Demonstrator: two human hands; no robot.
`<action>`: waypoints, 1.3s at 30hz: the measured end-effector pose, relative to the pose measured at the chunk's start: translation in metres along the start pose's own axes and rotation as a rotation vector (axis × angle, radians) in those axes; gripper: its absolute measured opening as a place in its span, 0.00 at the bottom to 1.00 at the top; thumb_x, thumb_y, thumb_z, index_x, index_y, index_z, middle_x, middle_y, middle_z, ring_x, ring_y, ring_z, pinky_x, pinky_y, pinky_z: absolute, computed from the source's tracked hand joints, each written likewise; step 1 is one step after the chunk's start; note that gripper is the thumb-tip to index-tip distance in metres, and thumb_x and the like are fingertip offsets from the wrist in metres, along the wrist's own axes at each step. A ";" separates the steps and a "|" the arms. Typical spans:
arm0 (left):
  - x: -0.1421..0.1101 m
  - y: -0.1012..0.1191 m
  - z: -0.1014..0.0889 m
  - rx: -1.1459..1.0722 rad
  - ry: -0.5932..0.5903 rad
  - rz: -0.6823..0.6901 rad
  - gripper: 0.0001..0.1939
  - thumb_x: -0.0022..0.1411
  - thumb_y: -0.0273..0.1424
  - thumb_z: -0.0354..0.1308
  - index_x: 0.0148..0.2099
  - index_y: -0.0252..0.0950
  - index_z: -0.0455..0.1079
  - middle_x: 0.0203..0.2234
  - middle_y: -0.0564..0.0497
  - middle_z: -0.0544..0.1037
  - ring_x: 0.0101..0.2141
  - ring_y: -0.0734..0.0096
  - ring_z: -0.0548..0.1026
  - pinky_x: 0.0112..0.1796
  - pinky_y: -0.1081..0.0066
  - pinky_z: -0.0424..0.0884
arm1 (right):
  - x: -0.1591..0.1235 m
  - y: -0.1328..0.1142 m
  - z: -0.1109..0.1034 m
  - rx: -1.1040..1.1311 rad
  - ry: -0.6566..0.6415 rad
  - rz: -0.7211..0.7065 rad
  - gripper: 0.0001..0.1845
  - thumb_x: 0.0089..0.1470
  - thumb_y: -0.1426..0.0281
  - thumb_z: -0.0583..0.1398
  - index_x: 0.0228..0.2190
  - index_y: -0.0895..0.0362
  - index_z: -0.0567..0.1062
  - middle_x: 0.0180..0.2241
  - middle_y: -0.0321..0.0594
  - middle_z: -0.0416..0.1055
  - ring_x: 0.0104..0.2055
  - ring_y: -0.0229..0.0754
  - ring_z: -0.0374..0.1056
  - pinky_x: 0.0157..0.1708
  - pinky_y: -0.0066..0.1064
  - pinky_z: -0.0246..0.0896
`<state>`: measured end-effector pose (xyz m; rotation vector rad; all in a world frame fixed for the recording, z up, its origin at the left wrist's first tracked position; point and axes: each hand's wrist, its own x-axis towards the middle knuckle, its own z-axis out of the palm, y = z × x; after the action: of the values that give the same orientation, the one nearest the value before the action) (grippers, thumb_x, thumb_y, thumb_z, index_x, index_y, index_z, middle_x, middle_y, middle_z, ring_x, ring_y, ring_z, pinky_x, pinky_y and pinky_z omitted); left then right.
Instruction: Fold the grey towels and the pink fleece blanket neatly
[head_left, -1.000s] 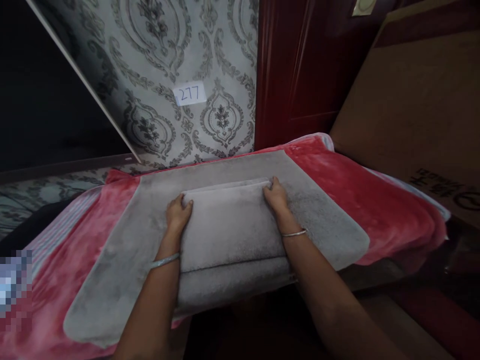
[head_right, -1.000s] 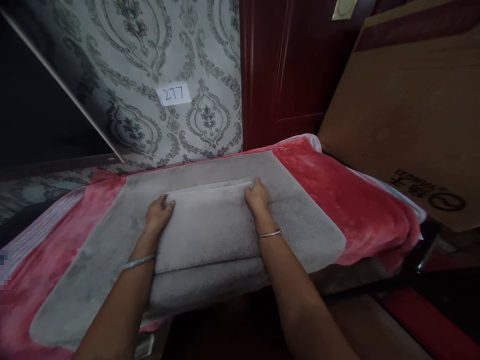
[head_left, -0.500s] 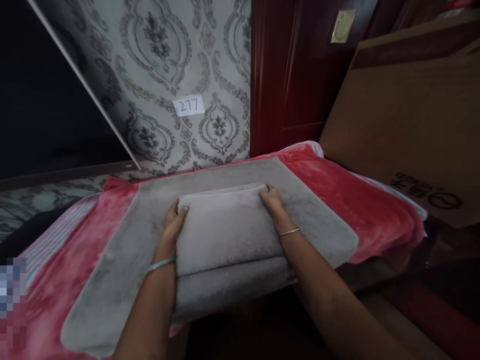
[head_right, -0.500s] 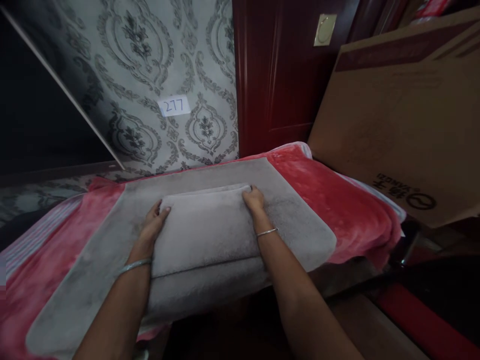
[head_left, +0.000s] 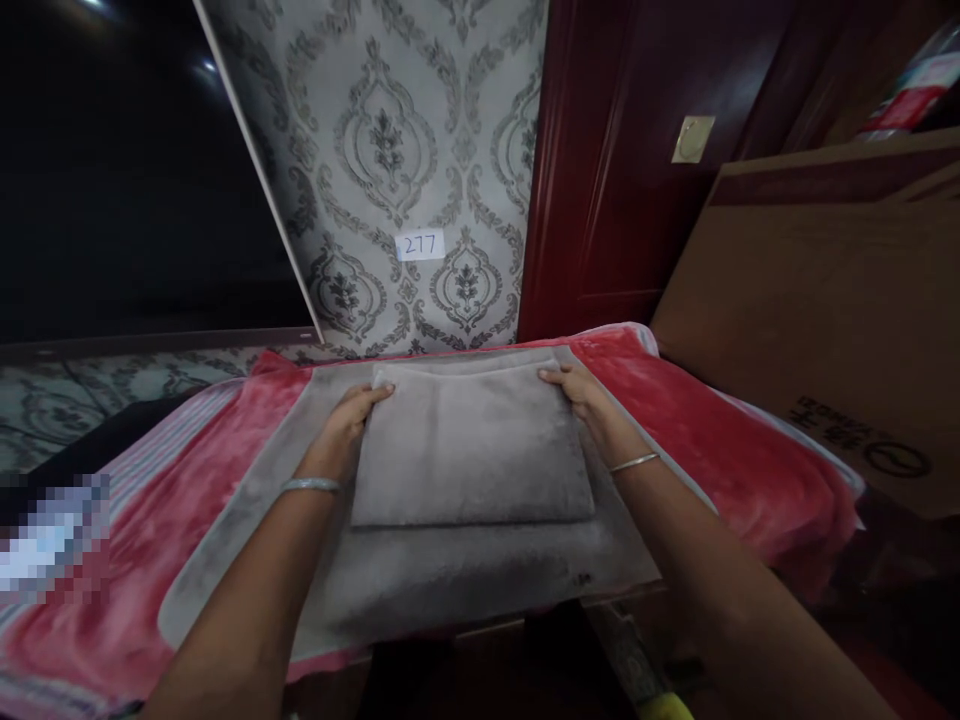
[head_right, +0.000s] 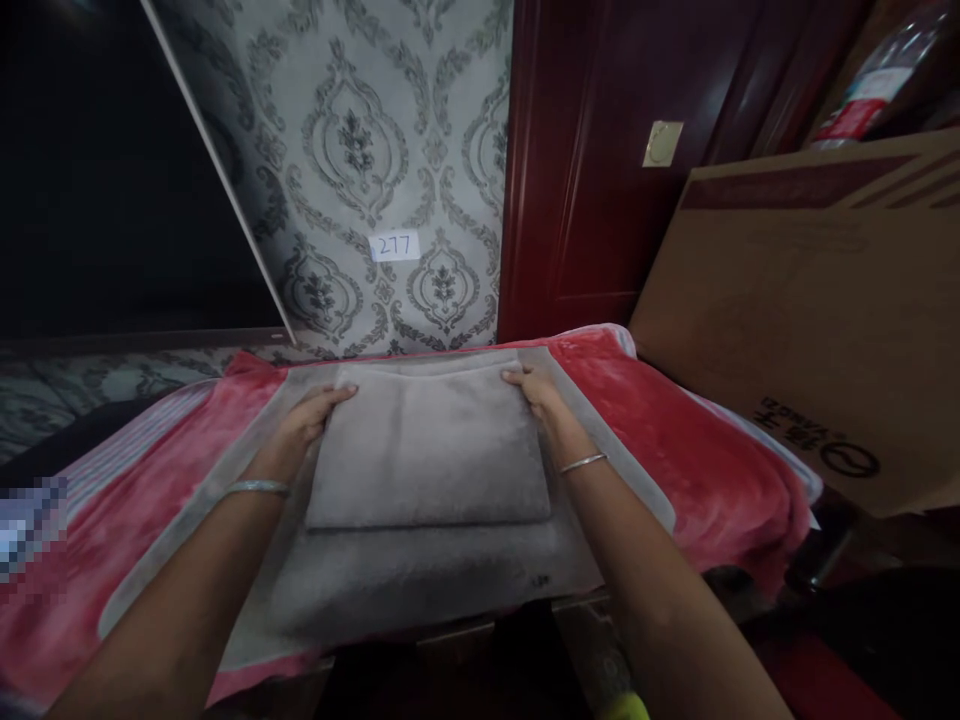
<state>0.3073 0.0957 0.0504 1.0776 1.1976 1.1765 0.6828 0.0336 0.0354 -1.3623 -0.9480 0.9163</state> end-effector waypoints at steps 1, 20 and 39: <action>0.002 0.012 0.000 -0.002 -0.012 0.062 0.19 0.32 0.31 0.76 0.29 0.32 0.76 0.25 0.47 0.81 0.25 0.64 0.77 0.28 0.69 0.74 | 0.003 -0.012 -0.002 0.024 0.010 -0.056 0.10 0.42 0.69 0.68 0.30 0.56 0.77 0.30 0.39 0.79 0.33 0.44 0.73 0.38 0.34 0.70; -0.095 -0.086 -0.086 0.968 -0.360 0.813 0.13 0.56 0.36 0.62 0.43 0.40 0.76 0.46 0.43 0.81 0.48 0.56 0.77 0.53 0.56 0.72 | -0.117 0.120 -0.056 -0.517 -0.102 -0.720 0.18 0.41 0.74 0.57 0.36 0.51 0.76 0.41 0.42 0.75 0.47 0.50 0.70 0.49 0.43 0.66; -0.053 -0.069 0.095 1.458 -0.227 0.539 0.35 0.72 0.43 0.47 0.75 0.33 0.51 0.74 0.37 0.47 0.73 0.46 0.45 0.68 0.42 0.42 | -0.033 0.063 0.068 -0.926 0.010 -0.381 0.34 0.65 0.63 0.52 0.67 0.67 0.60 0.71 0.60 0.51 0.74 0.60 0.41 0.70 0.60 0.34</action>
<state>0.4078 0.0375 -0.0053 2.6414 1.6037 0.3253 0.6083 0.0284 -0.0292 -1.8311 -1.6624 0.1438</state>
